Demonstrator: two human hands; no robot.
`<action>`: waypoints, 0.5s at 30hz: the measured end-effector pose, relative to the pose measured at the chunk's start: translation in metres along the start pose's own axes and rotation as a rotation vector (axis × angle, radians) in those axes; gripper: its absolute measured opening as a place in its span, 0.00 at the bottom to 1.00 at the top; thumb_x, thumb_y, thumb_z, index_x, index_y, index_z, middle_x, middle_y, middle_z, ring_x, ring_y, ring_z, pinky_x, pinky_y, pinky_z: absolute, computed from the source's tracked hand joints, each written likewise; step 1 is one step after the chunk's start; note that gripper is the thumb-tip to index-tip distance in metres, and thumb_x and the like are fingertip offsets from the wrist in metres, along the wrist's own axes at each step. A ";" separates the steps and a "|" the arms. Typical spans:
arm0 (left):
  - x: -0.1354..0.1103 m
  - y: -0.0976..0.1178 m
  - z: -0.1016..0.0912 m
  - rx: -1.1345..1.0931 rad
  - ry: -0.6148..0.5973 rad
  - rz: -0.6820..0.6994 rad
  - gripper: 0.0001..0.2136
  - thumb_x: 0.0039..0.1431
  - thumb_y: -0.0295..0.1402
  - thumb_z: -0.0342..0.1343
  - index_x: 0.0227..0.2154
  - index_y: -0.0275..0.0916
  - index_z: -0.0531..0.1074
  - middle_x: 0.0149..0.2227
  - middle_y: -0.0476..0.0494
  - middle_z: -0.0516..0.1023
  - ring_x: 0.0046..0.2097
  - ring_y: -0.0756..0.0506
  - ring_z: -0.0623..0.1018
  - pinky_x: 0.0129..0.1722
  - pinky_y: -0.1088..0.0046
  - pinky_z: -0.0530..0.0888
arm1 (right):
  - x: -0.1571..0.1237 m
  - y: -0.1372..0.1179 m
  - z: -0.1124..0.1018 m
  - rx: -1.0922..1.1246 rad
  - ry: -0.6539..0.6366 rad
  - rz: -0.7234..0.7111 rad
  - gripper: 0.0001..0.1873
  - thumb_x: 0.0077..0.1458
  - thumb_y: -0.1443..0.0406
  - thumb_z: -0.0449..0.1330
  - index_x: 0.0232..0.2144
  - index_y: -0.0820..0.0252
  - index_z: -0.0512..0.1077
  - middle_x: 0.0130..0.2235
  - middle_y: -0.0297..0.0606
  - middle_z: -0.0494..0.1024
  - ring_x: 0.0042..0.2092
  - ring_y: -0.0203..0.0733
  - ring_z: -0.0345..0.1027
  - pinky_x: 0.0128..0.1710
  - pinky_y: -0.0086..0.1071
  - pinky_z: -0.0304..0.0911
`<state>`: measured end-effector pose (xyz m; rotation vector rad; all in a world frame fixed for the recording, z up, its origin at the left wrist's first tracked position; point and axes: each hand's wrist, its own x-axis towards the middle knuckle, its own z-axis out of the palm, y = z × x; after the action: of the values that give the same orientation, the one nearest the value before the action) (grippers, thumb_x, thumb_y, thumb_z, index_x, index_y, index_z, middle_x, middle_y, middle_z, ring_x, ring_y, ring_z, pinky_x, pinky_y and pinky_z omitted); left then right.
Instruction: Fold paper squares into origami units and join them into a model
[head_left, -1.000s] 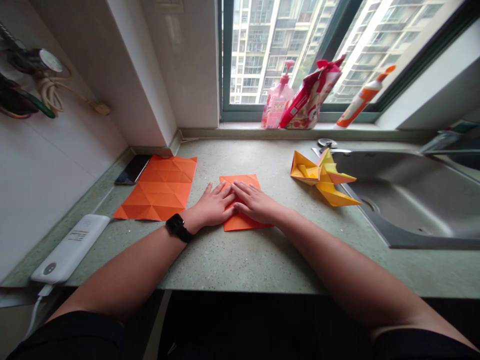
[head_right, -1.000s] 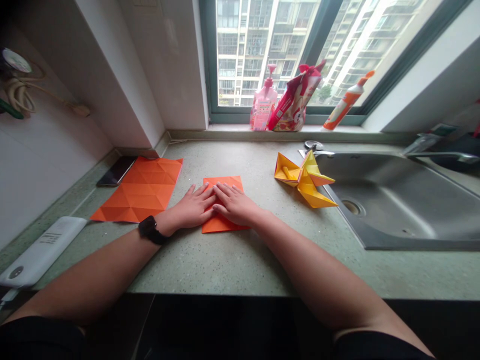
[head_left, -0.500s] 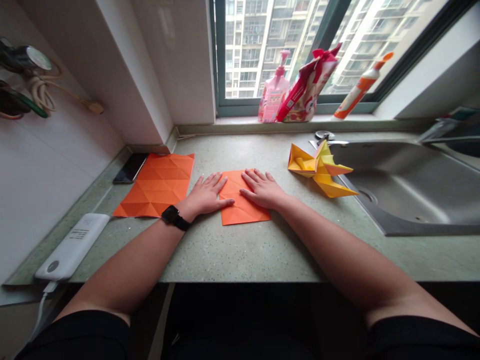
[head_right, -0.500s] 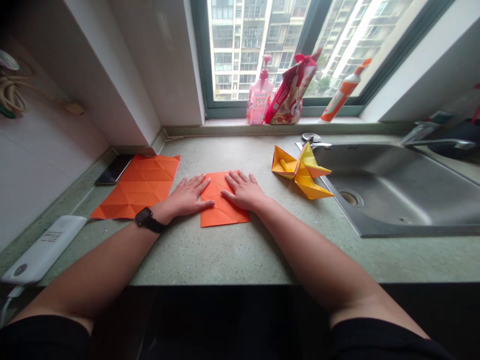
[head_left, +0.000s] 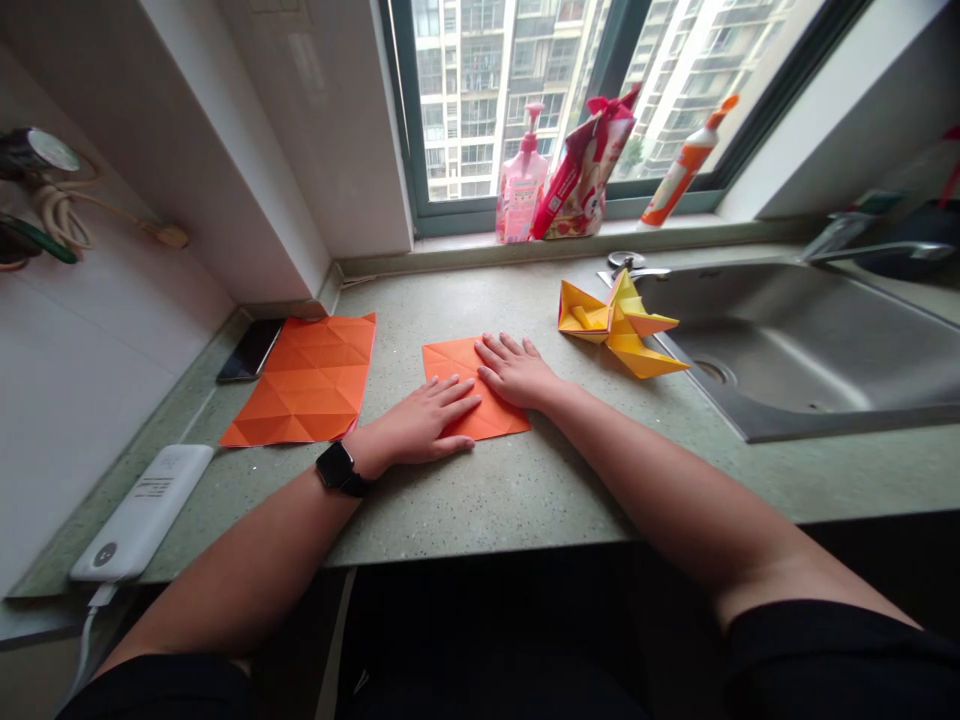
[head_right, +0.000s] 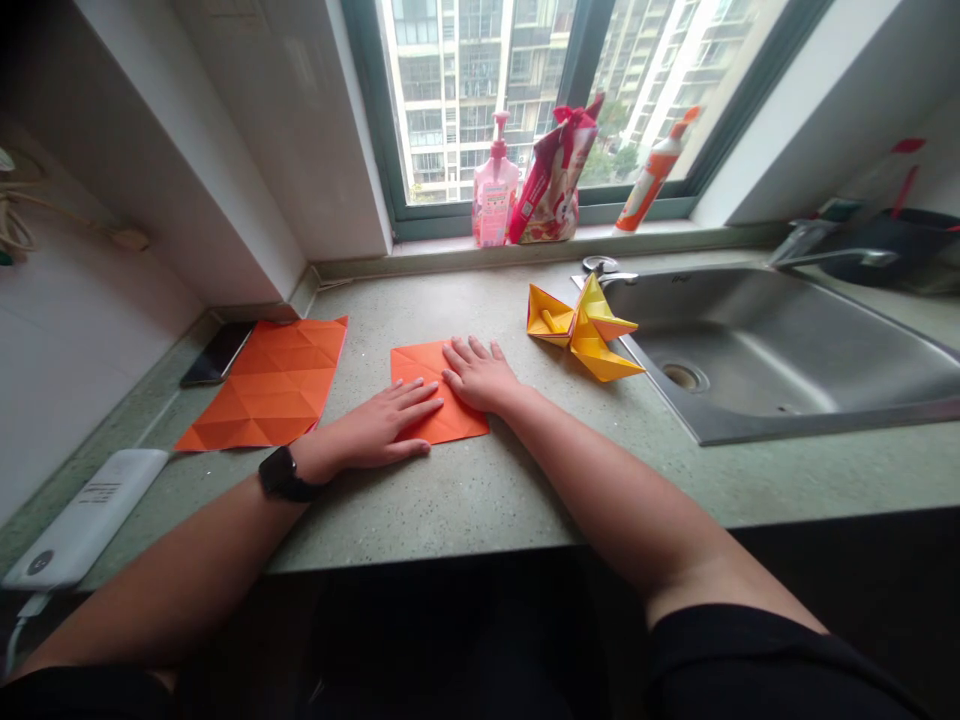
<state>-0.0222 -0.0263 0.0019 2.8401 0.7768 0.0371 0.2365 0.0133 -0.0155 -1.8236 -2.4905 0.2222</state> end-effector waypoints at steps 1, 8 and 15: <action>-0.002 0.003 0.000 -0.001 -0.006 0.019 0.37 0.76 0.57 0.51 0.79 0.43 0.58 0.81 0.34 0.52 0.81 0.28 0.53 0.79 0.44 0.53 | 0.000 0.000 0.000 -0.002 -0.009 0.001 0.37 0.76 0.49 0.42 0.80 0.51 0.55 0.82 0.39 0.48 0.82 0.61 0.37 0.79 0.65 0.38; -0.006 0.017 -0.005 -0.013 0.115 0.207 0.24 0.78 0.47 0.56 0.71 0.46 0.71 0.72 0.38 0.73 0.73 0.32 0.71 0.73 0.49 0.67 | -0.003 0.002 -0.002 0.028 -0.007 0.006 0.37 0.76 0.49 0.45 0.80 0.51 0.55 0.82 0.40 0.49 0.82 0.61 0.39 0.79 0.64 0.38; -0.004 0.022 -0.013 0.067 0.306 0.226 0.12 0.74 0.34 0.59 0.55 0.41 0.80 0.61 0.38 0.82 0.56 0.39 0.83 0.55 0.59 0.81 | -0.006 0.010 -0.004 0.136 0.020 -0.002 0.32 0.78 0.50 0.45 0.76 0.49 0.64 0.81 0.40 0.54 0.82 0.58 0.43 0.79 0.62 0.40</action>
<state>-0.0157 -0.0447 0.0195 3.0121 0.5112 0.4974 0.2485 0.0105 -0.0128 -1.7612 -2.3992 0.3619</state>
